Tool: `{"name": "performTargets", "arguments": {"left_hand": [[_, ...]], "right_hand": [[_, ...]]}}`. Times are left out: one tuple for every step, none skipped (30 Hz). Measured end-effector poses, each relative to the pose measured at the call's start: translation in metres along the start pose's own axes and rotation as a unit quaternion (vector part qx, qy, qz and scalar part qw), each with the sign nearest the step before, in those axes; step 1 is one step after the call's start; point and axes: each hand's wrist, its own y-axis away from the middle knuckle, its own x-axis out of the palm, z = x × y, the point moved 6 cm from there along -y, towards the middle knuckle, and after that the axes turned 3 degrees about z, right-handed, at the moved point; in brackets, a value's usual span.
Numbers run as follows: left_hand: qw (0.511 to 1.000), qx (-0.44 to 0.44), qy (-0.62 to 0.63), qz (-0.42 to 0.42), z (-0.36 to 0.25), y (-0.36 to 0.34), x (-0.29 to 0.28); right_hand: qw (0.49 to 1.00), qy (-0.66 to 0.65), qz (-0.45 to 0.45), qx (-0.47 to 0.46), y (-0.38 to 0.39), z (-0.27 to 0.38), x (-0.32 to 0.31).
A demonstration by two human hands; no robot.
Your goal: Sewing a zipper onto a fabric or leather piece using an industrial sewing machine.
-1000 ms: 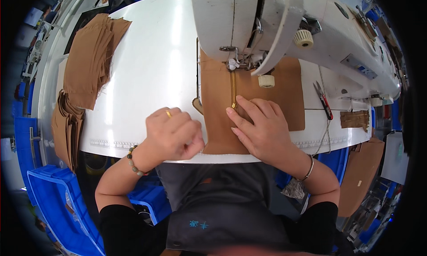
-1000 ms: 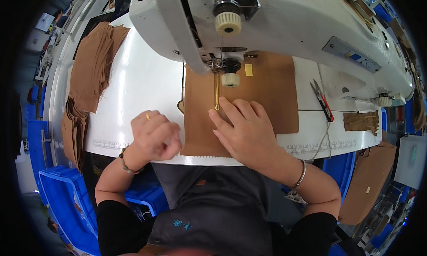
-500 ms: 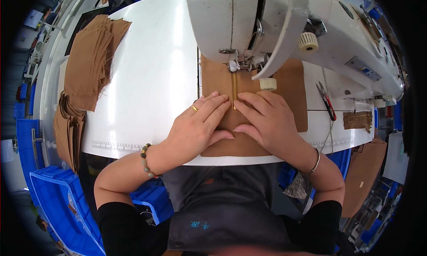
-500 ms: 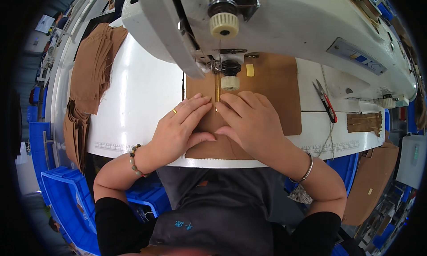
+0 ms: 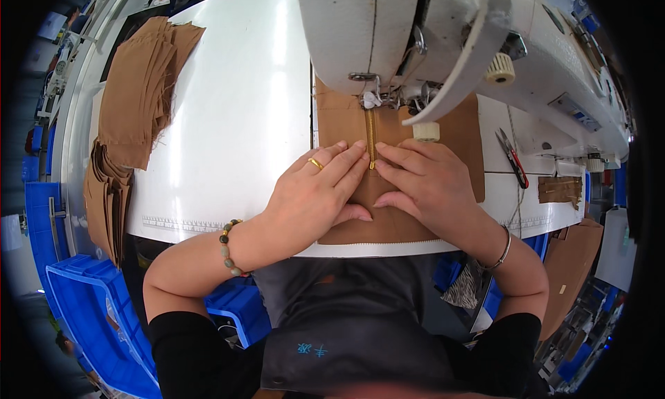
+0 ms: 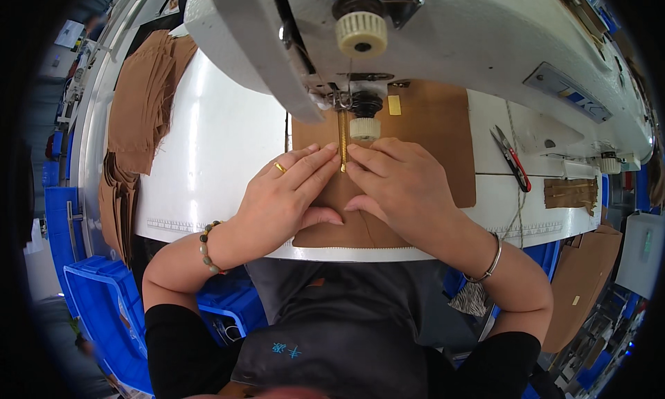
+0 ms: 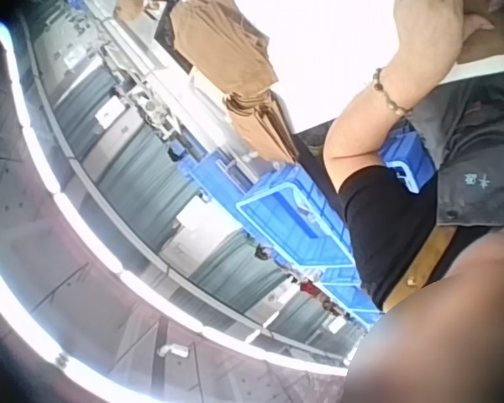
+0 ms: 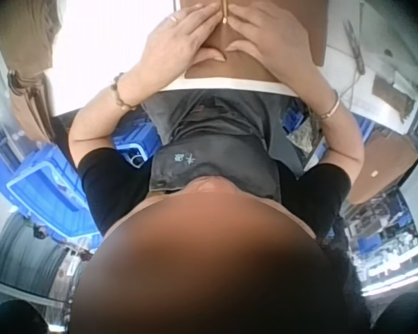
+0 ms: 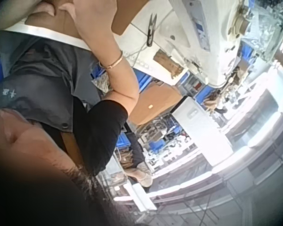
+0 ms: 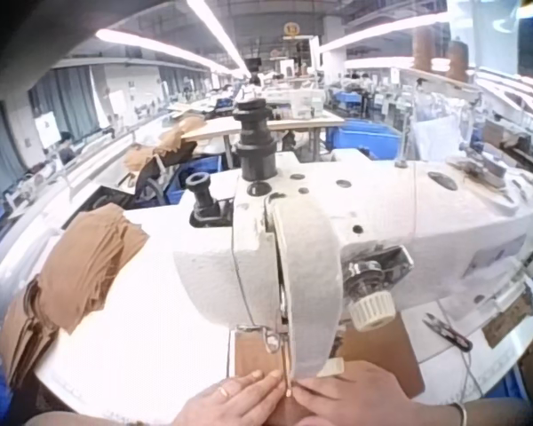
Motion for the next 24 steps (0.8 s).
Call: {"name": "performTargets", "arguments": {"left_hand": [[1.0,0.001,-0.002,0.0,0.0,-0.001,-0.001],[1.0,0.002,-0.005,0.005,0.0,-0.001,0.0],[1.0,0.003,-0.006,-0.001,0.001,-0.003,-0.002],[1.0,0.004,-0.011,0.0,0.003,-0.004,-0.002],[1.0,0.004,-0.016,0.005,0.005,-0.006,-0.001],[1.0,0.006,-0.016,0.0,0.008,-0.009,-0.002],[1.0,0.008,-0.028,-0.007,0.01,-0.011,-0.002],[0.999,0.009,-0.041,-0.011,0.012,-0.013,-0.003],[0.999,0.009,-0.041,-0.014,0.014,-0.015,-0.003],[0.999,0.003,-0.043,-0.016,0.017,-0.017,-0.003],[0.999,-0.003,-0.046,-0.013,0.021,-0.02,-0.002],[0.999,-0.003,-0.045,-0.019,0.023,-0.021,-0.003],[0.999,-0.002,-0.042,-0.018,0.026,-0.023,-0.003],[0.999,-0.003,-0.035,-0.012,0.028,-0.024,-0.002],[0.999,-0.002,-0.038,-0.018,0.029,-0.024,-0.003],[0.999,-0.003,-0.031,-0.016,0.03,-0.025,-0.003],[1.0,-0.005,-0.026,-0.012,0.031,-0.025,-0.002],[1.0,-0.005,-0.025,-0.016,0.032,-0.025,-0.002],[1.0,-0.005,-0.021,-0.016,0.031,-0.025,-0.002],[1.0,-0.004,-0.018,-0.013,0.031,-0.025,-0.001],[1.0,-0.005,-0.017,-0.018,0.031,-0.025,-0.002],[1.0,-0.005,-0.017,-0.019,0.031,-0.025,-0.002],[1.0,-0.004,-0.018,-0.015,0.031,-0.026,-0.002],[1.0,-0.006,-0.017,-0.023,0.032,-0.027,-0.003]], "right_hand": [[1.0,0.0,-0.001,0.0,-0.001,0.0,0.0],[1.0,0.006,-0.007,-0.004,-0.001,0.0,-0.001],[1.0,0.01,-0.012,-0.009,-0.002,0.0,-0.001],[1.0,0.011,-0.014,-0.007,-0.003,-0.001,-0.001],[1.0,0.006,-0.009,-0.004,-0.005,-0.004,0.0],[1.0,0.001,-0.004,0.0,-0.007,-0.007,0.001],[1.0,0.001,-0.004,0.0,-0.009,-0.009,0.002],[1.0,0.011,-0.004,0.006,-0.011,-0.011,0.002],[1.0,0.02,-0.004,0.013,-0.013,-0.014,0.003],[1.0,0.02,-0.004,0.013,-0.015,-0.016,0.004],[1.0,0.02,-0.016,0.016,-0.017,-0.019,0.003],[0.999,0.02,-0.028,0.018,-0.019,-0.021,0.002],[0.999,0.021,-0.028,0.018,-0.021,-0.022,0.002],[0.999,0.015,-0.022,0.027,-0.022,-0.025,0.003],[0.999,0.009,-0.016,0.037,-0.023,-0.027,0.004],[0.999,0.01,-0.016,0.036,-0.023,-0.027,0.004],[0.999,0.008,-0.016,0.036,-0.023,-0.027,0.004],[0.999,0.004,-0.016,0.037,-0.022,-0.027,0.004],[0.999,0.004,-0.016,0.037,-0.022,-0.027,0.004],[0.999,0.008,-0.02,0.031,-0.022,-0.027,0.005],[0.999,0.012,-0.024,0.026,-0.021,-0.027,0.005],[0.999,0.012,-0.022,0.024,-0.021,-0.027,0.006],[0.999,0.013,-0.031,0.023,-0.021,-0.028,0.006],[0.999,0.015,-0.04,0.022,-0.02,-0.029,0.007]]}}
